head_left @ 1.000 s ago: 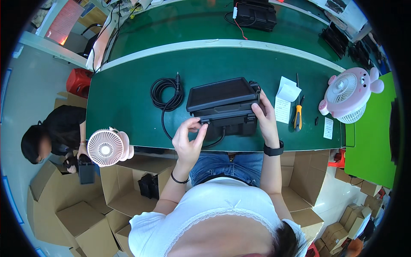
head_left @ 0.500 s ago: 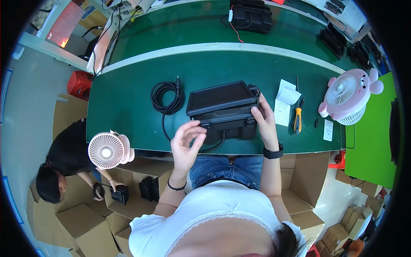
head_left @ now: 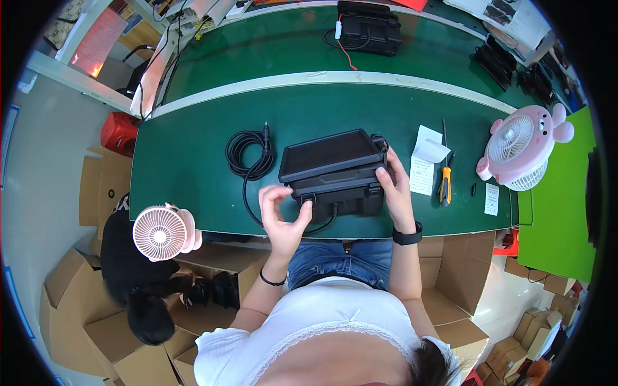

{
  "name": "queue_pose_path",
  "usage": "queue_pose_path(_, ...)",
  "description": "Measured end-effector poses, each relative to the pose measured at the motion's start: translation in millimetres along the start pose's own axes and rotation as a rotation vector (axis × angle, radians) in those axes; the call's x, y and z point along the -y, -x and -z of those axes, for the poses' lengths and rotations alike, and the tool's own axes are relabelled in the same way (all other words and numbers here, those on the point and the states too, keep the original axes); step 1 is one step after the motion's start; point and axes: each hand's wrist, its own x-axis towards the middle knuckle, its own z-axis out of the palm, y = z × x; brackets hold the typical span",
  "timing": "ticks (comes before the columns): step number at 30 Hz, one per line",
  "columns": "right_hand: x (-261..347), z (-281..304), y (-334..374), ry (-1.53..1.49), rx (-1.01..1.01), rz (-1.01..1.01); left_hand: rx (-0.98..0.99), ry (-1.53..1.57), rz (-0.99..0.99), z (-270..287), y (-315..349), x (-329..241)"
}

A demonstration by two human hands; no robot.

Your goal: Labeling and organizing components into portable equipment cases on an assembly line.

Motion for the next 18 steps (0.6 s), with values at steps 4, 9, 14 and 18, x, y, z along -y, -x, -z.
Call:
queue_pose_path(4,-3.2,-4.6,9.0,0.058,-0.21,0.195,-0.047,0.363,0.229,-13.1,1.7,15.9)
queue_pose_path(9,25.3,-8.6,29.5,0.661,-0.263,0.376,0.109,0.389,0.234,-14.6,-0.1,28.1)
queue_pose_path(14,34.2,-11.3,38.4,0.776,-0.258,0.326,0.102,0.425,0.234,-17.1,0.4,33.7)
queue_pose_path(18,34.5,-1.8,40.7,0.432,-0.161,0.059,0.086,0.422,0.267,-17.7,-0.3,34.7)
